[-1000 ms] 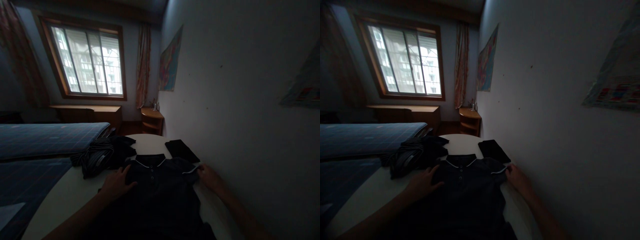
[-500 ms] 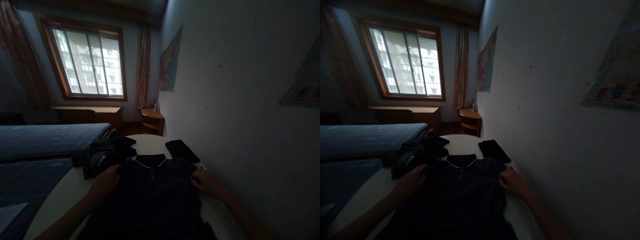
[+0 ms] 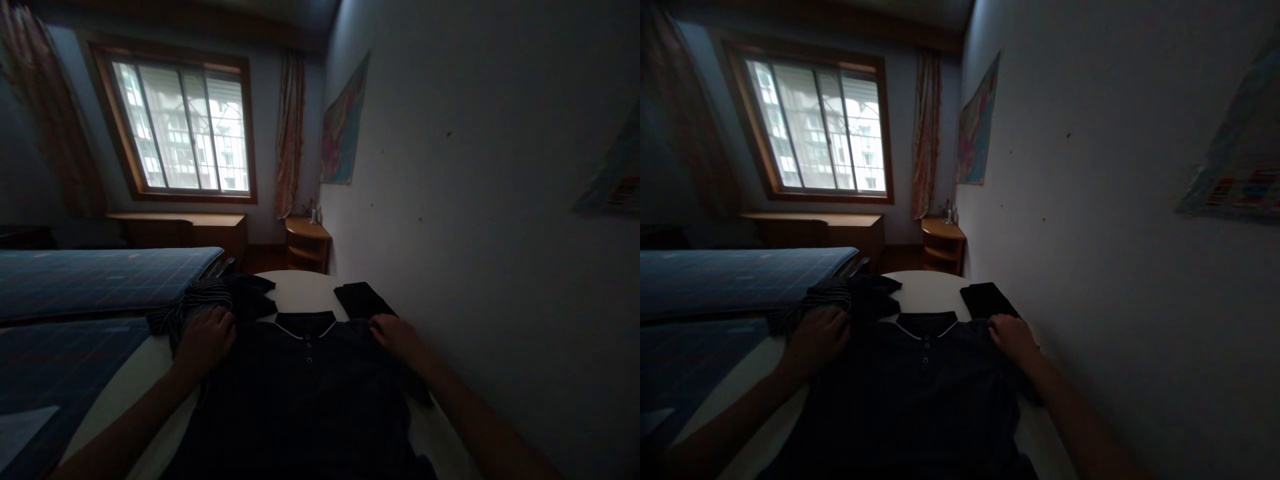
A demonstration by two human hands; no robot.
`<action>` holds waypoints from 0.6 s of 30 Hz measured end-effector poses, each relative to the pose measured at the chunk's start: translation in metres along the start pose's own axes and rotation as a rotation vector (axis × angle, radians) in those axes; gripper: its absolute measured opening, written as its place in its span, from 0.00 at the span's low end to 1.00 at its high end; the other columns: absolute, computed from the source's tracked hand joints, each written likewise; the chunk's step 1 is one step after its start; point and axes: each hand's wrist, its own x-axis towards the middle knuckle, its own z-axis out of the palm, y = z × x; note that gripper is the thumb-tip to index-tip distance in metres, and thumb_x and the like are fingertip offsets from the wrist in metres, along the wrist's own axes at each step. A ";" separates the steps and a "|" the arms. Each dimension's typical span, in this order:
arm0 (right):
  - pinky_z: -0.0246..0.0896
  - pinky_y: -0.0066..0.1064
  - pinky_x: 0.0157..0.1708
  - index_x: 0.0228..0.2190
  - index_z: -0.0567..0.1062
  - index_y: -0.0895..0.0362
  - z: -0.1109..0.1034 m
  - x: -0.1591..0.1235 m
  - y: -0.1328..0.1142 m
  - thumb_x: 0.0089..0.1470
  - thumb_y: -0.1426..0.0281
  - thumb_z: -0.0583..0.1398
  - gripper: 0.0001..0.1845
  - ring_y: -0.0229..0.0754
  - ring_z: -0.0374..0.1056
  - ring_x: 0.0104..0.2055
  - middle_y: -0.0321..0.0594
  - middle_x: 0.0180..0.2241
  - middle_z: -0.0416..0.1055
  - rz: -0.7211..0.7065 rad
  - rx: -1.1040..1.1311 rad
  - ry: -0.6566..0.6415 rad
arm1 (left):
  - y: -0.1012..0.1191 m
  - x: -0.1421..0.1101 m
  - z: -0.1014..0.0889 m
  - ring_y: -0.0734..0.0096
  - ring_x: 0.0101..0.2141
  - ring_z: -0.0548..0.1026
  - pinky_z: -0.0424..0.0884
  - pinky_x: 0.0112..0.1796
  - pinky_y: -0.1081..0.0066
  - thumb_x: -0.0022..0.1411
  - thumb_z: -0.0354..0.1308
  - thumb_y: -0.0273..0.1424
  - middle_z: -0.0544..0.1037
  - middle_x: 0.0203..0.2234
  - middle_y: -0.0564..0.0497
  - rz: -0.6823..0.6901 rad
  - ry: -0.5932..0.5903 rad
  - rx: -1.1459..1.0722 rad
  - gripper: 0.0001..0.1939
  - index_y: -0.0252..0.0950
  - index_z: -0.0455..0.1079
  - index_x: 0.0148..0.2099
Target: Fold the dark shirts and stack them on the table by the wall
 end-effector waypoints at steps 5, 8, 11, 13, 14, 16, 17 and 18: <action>0.58 0.36 0.48 0.48 0.75 0.57 0.016 0.033 -0.024 0.61 0.69 0.56 0.16 0.50 0.67 0.51 0.49 0.48 0.73 -0.005 -0.078 0.021 | 0.039 0.025 0.022 0.52 0.49 0.71 0.63 0.48 0.57 0.67 0.48 0.25 0.76 0.49 0.41 0.128 -0.146 -0.087 0.17 0.37 0.71 0.54; 0.58 0.38 0.47 0.45 0.77 0.57 0.028 0.039 -0.025 0.60 0.68 0.58 0.13 0.51 0.66 0.51 0.49 0.47 0.72 0.025 -0.109 -0.006 | 0.045 0.032 0.036 0.50 0.48 0.72 0.63 0.48 0.55 0.66 0.48 0.22 0.77 0.46 0.39 0.107 -0.202 -0.088 0.18 0.35 0.72 0.54; 0.58 0.35 0.45 0.41 0.76 0.56 0.035 0.039 -0.023 0.60 0.69 0.56 0.10 0.48 0.66 0.49 0.46 0.45 0.73 0.053 -0.076 0.034 | 0.043 0.031 0.043 0.49 0.48 0.72 0.62 0.48 0.55 0.63 0.47 0.18 0.77 0.44 0.38 0.116 -0.217 -0.091 0.18 0.34 0.74 0.48; 0.57 0.34 0.45 0.40 0.75 0.56 0.034 0.039 -0.019 0.61 0.68 0.55 0.10 0.46 0.67 0.47 0.45 0.43 0.74 0.074 0.003 0.087 | 0.041 0.030 0.043 0.50 0.47 0.73 0.62 0.49 0.56 0.63 0.46 0.17 0.78 0.43 0.38 0.117 -0.222 -0.099 0.17 0.34 0.74 0.45; 0.57 0.33 0.45 0.40 0.74 0.56 0.033 0.039 -0.017 0.62 0.68 0.54 0.10 0.45 0.68 0.45 0.45 0.41 0.75 0.090 0.057 0.116 | 0.039 0.031 0.041 0.51 0.47 0.73 0.63 0.48 0.56 0.63 0.46 0.17 0.78 0.42 0.39 0.111 -0.221 -0.105 0.17 0.34 0.74 0.44; 0.58 0.31 0.43 0.41 0.72 0.58 0.029 0.040 -0.011 0.63 0.67 0.52 0.11 0.44 0.70 0.42 0.45 0.39 0.75 0.132 0.182 0.173 | 0.035 0.033 0.036 0.54 0.44 0.75 0.64 0.47 0.59 0.65 0.45 0.18 0.77 0.41 0.40 0.088 -0.215 -0.115 0.16 0.33 0.72 0.45; 0.58 0.31 0.43 0.42 0.71 0.58 0.026 0.041 -0.007 0.63 0.67 0.51 0.12 0.43 0.71 0.41 0.44 0.38 0.75 0.153 0.240 0.198 | 0.033 0.036 0.033 0.56 0.43 0.75 0.66 0.45 0.61 0.65 0.44 0.19 0.76 0.42 0.41 0.069 -0.209 -0.128 0.16 0.34 0.71 0.47; 0.58 0.31 0.42 0.43 0.70 0.58 0.023 0.042 -0.004 0.63 0.67 0.51 0.12 0.43 0.71 0.41 0.44 0.38 0.75 0.171 0.287 0.225 | 0.031 0.039 0.029 0.59 0.41 0.76 0.67 0.43 0.63 0.65 0.44 0.19 0.75 0.43 0.42 0.047 -0.198 -0.153 0.17 0.35 0.69 0.49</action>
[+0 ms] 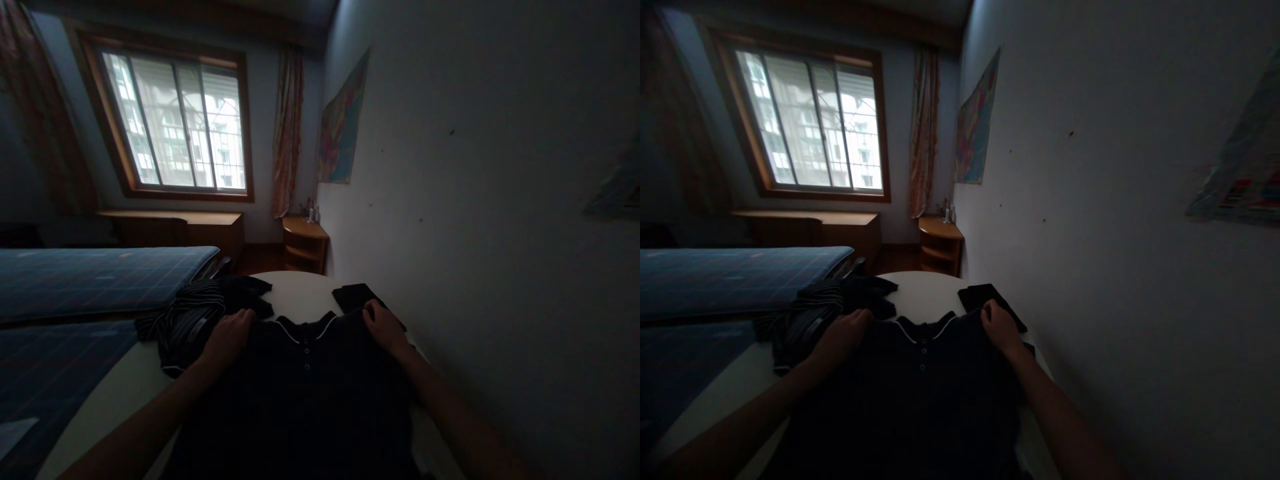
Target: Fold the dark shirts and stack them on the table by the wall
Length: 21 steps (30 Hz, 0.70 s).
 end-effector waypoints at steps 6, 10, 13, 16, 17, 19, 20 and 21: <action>0.60 0.32 0.41 0.43 0.71 0.55 -0.022 0.020 0.006 0.62 0.65 0.52 0.13 0.46 0.72 0.41 0.44 0.40 0.77 0.022 0.056 0.105 | -0.013 0.031 -0.037 0.66 0.36 0.76 0.68 0.34 0.69 0.67 0.41 0.21 0.70 0.50 0.47 -0.042 0.120 -0.122 0.17 0.38 0.69 0.48; 0.60 0.33 0.41 0.45 0.71 0.55 -0.033 0.041 0.004 0.63 0.63 0.51 0.14 0.47 0.72 0.42 0.45 0.41 0.77 0.055 0.012 0.189 | -0.014 0.055 -0.054 0.62 0.43 0.75 0.69 0.34 0.69 0.68 0.42 0.22 0.70 0.52 0.46 -0.039 0.194 -0.049 0.18 0.38 0.68 0.53; 0.60 0.33 0.41 0.46 0.71 0.54 -0.029 0.054 0.004 0.65 0.62 0.49 0.16 0.47 0.72 0.44 0.46 0.44 0.76 0.074 -0.057 0.217 | -0.010 0.069 -0.048 0.60 0.48 0.72 0.70 0.39 0.68 0.68 0.41 0.22 0.70 0.54 0.44 -0.039 0.134 0.022 0.19 0.37 0.67 0.55; 0.60 0.33 0.43 0.50 0.70 0.55 -0.010 0.061 0.008 0.64 0.64 0.52 0.16 0.46 0.71 0.47 0.47 0.48 0.75 0.087 -0.160 0.037 | -0.004 0.075 -0.026 0.56 0.50 0.71 0.68 0.45 0.63 0.66 0.43 0.20 0.73 0.52 0.41 -0.024 0.034 0.071 0.19 0.34 0.71 0.52; 0.60 0.33 0.43 0.51 0.70 0.56 -0.002 0.061 0.010 0.63 0.65 0.53 0.17 0.46 0.71 0.48 0.47 0.48 0.74 0.089 -0.185 -0.038 | -0.002 0.076 -0.017 0.55 0.49 0.71 0.67 0.46 0.60 0.65 0.45 0.20 0.74 0.50 0.40 -0.017 0.003 0.079 0.18 0.33 0.73 0.50; 0.61 0.34 0.44 0.51 0.71 0.57 0.013 0.061 0.014 0.61 0.64 0.56 0.19 0.48 0.71 0.49 0.49 0.48 0.75 0.092 -0.212 -0.143 | 0.001 0.074 0.000 0.52 0.49 0.72 0.65 0.49 0.56 0.64 0.48 0.21 0.77 0.47 0.39 0.000 -0.051 0.095 0.15 0.32 0.75 0.45; 0.62 0.36 0.44 0.50 0.72 0.57 0.020 0.061 0.016 0.61 0.62 0.57 0.19 0.49 0.72 0.48 0.50 0.47 0.76 0.095 -0.218 -0.165 | 0.002 0.074 0.007 0.51 0.49 0.71 0.63 0.50 0.55 0.64 0.49 0.23 0.77 0.46 0.39 0.010 -0.064 0.100 0.13 0.32 0.75 0.43; 0.62 0.37 0.44 0.48 0.74 0.58 0.025 0.060 0.018 0.61 0.61 0.57 0.19 0.51 0.72 0.48 0.50 0.46 0.76 0.099 -0.223 -0.173 | 0.002 0.073 0.012 0.51 0.50 0.71 0.61 0.52 0.55 0.65 0.50 0.24 0.77 0.45 0.38 0.022 -0.065 0.103 0.13 0.32 0.75 0.44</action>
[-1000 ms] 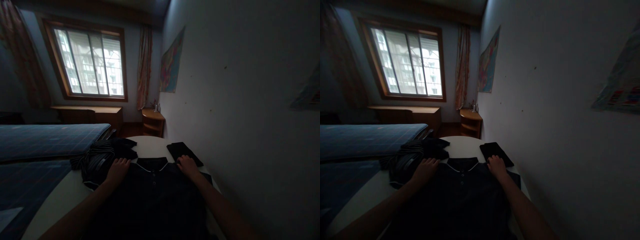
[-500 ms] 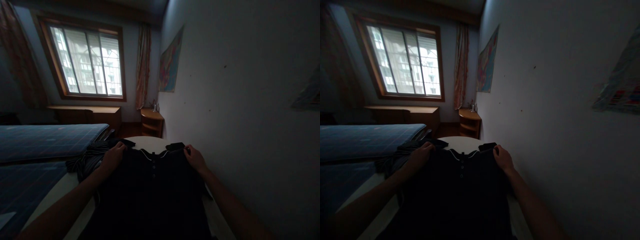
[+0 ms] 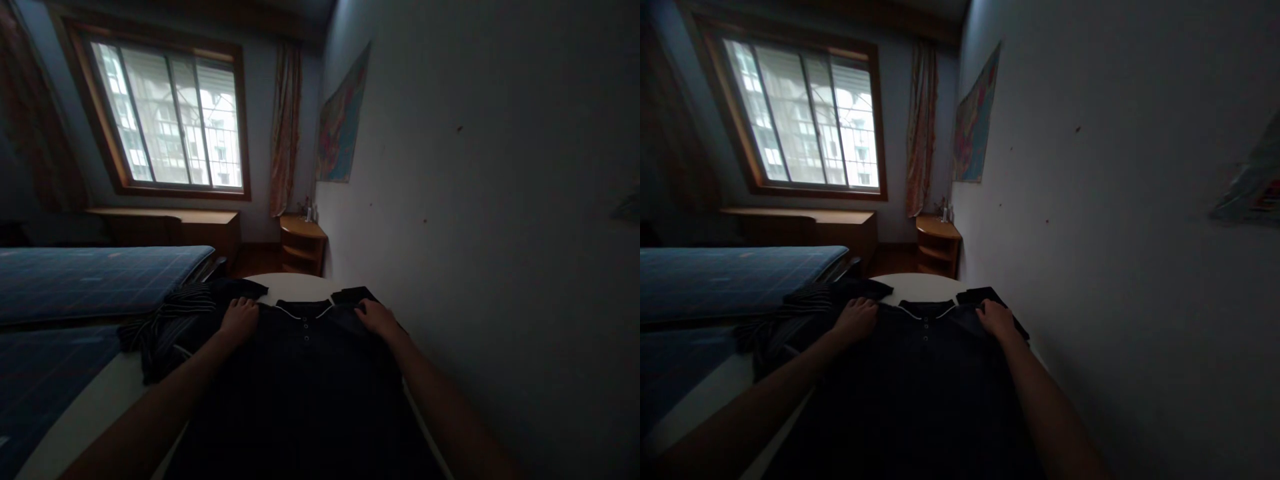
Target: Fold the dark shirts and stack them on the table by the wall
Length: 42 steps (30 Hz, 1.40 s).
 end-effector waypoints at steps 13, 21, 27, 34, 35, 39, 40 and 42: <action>0.61 0.32 0.47 0.51 0.73 0.53 -0.003 0.012 0.010 0.64 0.63 0.52 0.18 0.46 0.71 0.50 0.45 0.48 0.76 0.011 0.134 0.103 | -0.008 0.013 0.004 0.54 0.49 0.72 0.64 0.48 0.57 0.66 0.44 0.21 0.74 0.51 0.39 -0.004 0.046 -0.012 0.22 0.35 0.70 0.57; 0.63 0.32 0.45 0.52 0.70 0.60 -0.009 0.003 0.048 0.56 0.60 0.59 0.25 0.47 0.71 0.50 0.50 0.51 0.74 0.055 0.163 -0.132 | 0.028 -0.022 0.001 0.56 0.61 0.62 0.56 0.60 0.60 0.65 0.52 0.27 0.63 0.64 0.42 0.117 0.088 -0.058 0.21 0.35 0.68 0.59; 0.65 0.27 0.32 0.45 0.74 0.62 -0.024 -0.018 0.074 0.48 0.68 0.64 0.22 0.44 0.75 0.38 0.45 0.39 0.78 0.121 0.118 -0.273 | 0.086 -0.104 0.001 0.49 0.64 0.58 0.58 0.61 0.50 0.64 0.57 0.38 0.59 0.66 0.42 0.446 -0.078 -0.398 0.29 0.40 0.60 0.66; 0.61 0.37 0.45 0.49 0.70 0.57 -0.039 -0.036 0.077 0.57 0.72 0.56 0.17 0.51 0.71 0.51 0.51 0.47 0.75 0.194 -0.057 -0.045 | 0.115 -0.160 0.010 0.42 0.67 0.47 0.53 0.61 0.39 0.67 0.57 0.36 0.45 0.70 0.47 0.936 -0.255 -0.484 0.38 0.56 0.42 0.71; 0.60 0.38 0.46 0.50 0.69 0.57 -0.039 -0.038 0.075 0.59 0.70 0.54 0.17 0.52 0.71 0.51 0.51 0.48 0.75 0.206 -0.074 -0.008 | 0.116 -0.163 0.013 0.43 0.67 0.48 0.53 0.61 0.39 0.68 0.55 0.33 0.46 0.70 0.48 0.956 -0.245 -0.477 0.36 0.57 0.42 0.71; 0.61 0.34 0.43 0.52 0.68 0.57 -0.037 -0.041 0.066 0.61 0.69 0.54 0.18 0.49 0.72 0.48 0.50 0.46 0.75 0.209 -0.053 0.109 | 0.117 -0.168 0.008 0.43 0.67 0.48 0.53 0.61 0.39 0.69 0.54 0.31 0.46 0.70 0.48 0.961 -0.226 -0.489 0.35 0.57 0.43 0.71; 0.61 0.34 0.42 0.52 0.67 0.57 -0.036 -0.041 0.064 0.60 0.69 0.54 0.18 0.48 0.72 0.48 0.50 0.46 0.75 0.209 -0.030 0.136 | 0.117 -0.167 0.004 0.43 0.67 0.48 0.53 0.61 0.39 0.69 0.54 0.31 0.47 0.70 0.48 0.960 -0.241 -0.502 0.34 0.56 0.45 0.71; 0.61 0.33 0.43 0.54 0.67 0.59 -0.034 -0.041 0.061 0.59 0.71 0.55 0.20 0.48 0.71 0.48 0.51 0.46 0.75 0.213 0.018 0.181 | 0.116 -0.164 -0.004 0.44 0.67 0.48 0.53 0.62 0.41 0.68 0.55 0.35 0.49 0.70 0.50 0.918 -0.277 -0.533 0.33 0.55 0.47 0.71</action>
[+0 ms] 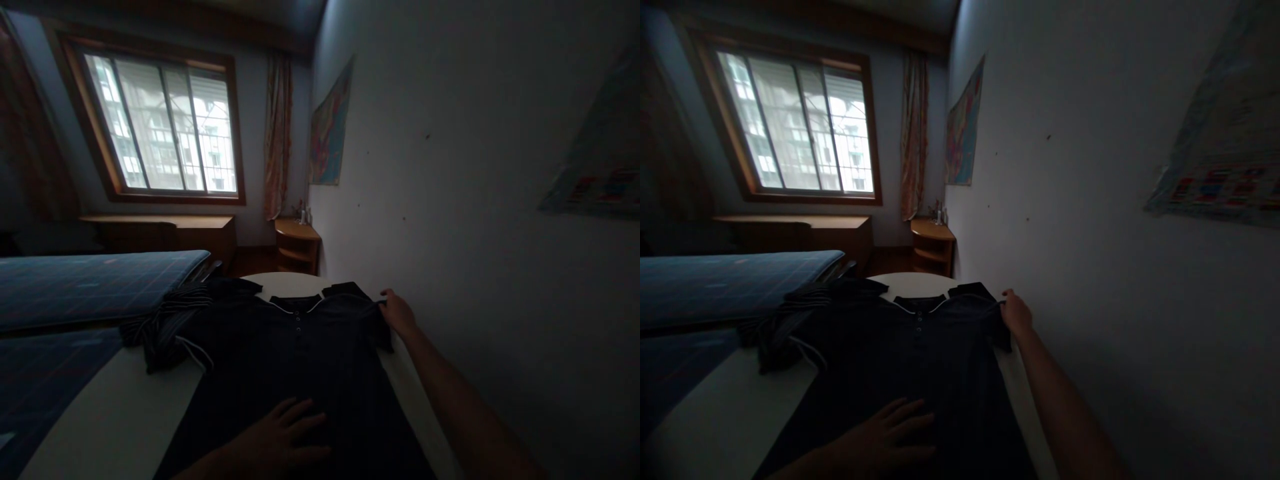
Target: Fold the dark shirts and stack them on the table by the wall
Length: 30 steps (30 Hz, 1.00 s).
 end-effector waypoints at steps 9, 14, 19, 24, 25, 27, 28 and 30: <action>0.53 0.44 0.55 0.51 0.73 0.55 0.019 -0.022 -0.021 0.57 0.76 0.53 0.21 0.54 0.60 0.58 0.51 0.55 0.68 -0.029 -0.066 0.194 | -0.047 0.018 0.003 0.42 0.68 0.39 0.46 0.63 0.39 0.68 0.51 0.46 0.40 0.71 0.48 -0.434 0.197 0.022 0.34 0.51 0.47 0.71; 0.45 0.45 0.62 0.54 0.72 0.55 0.040 -0.045 -0.066 0.62 0.65 0.52 0.22 0.52 0.53 0.64 0.47 0.61 0.64 -0.246 0.017 0.114 | -0.067 0.027 -0.003 0.54 0.66 0.55 0.54 0.63 0.53 0.68 0.51 0.40 0.59 0.67 0.48 -0.517 0.287 0.117 0.27 0.43 0.60 0.67; 0.36 0.45 0.66 0.62 0.64 0.51 0.062 -0.087 -0.108 0.63 0.54 0.52 0.30 0.50 0.43 0.70 0.42 0.68 0.52 -0.577 0.161 -0.166 | -0.095 0.036 0.000 0.48 0.67 0.49 0.48 0.64 0.46 0.69 0.48 0.42 0.53 0.69 0.46 -0.758 0.370 0.205 0.28 0.42 0.57 0.69; 0.32 0.50 0.67 0.65 0.58 0.50 0.068 -0.110 -0.117 0.61 0.47 0.52 0.37 0.52 0.40 0.71 0.44 0.69 0.49 -0.602 0.212 -0.393 | -0.115 0.039 0.002 0.45 0.67 0.51 0.50 0.62 0.44 0.69 0.45 0.45 0.55 0.68 0.46 -0.905 0.346 0.236 0.30 0.41 0.58 0.68; 0.32 0.50 0.67 0.65 0.58 0.50 0.067 -0.111 -0.116 0.60 0.47 0.52 0.37 0.53 0.40 0.71 0.44 0.69 0.49 -0.593 0.216 -0.392 | -0.119 0.039 0.001 0.44 0.67 0.51 0.50 0.62 0.45 0.69 0.45 0.45 0.55 0.68 0.46 -0.930 0.348 0.251 0.30 0.40 0.58 0.68; 0.31 0.51 0.67 0.65 0.59 0.49 0.065 -0.111 -0.115 0.59 0.47 0.53 0.37 0.53 0.40 0.71 0.43 0.69 0.49 -0.573 0.217 -0.375 | -0.125 0.038 -0.003 0.44 0.67 0.51 0.50 0.62 0.46 0.70 0.44 0.45 0.55 0.68 0.44 -0.981 0.357 0.275 0.30 0.38 0.58 0.68; 0.31 0.51 0.67 0.65 0.59 0.50 0.065 -0.111 -0.114 0.59 0.47 0.53 0.37 0.54 0.40 0.71 0.43 0.69 0.49 -0.564 0.216 -0.367 | -0.128 0.037 -0.005 0.44 0.67 0.52 0.50 0.62 0.47 0.70 0.43 0.45 0.55 0.68 0.42 -1.005 0.366 0.282 0.30 0.37 0.57 0.68; 0.31 0.51 0.67 0.65 0.60 0.50 0.064 -0.110 -0.114 0.58 0.47 0.54 0.38 0.55 0.40 0.71 0.44 0.69 0.50 -0.555 0.217 -0.364 | -0.133 0.037 -0.009 0.43 0.66 0.53 0.52 0.61 0.48 0.70 0.44 0.44 0.55 0.68 0.39 -1.055 0.381 0.284 0.31 0.34 0.58 0.68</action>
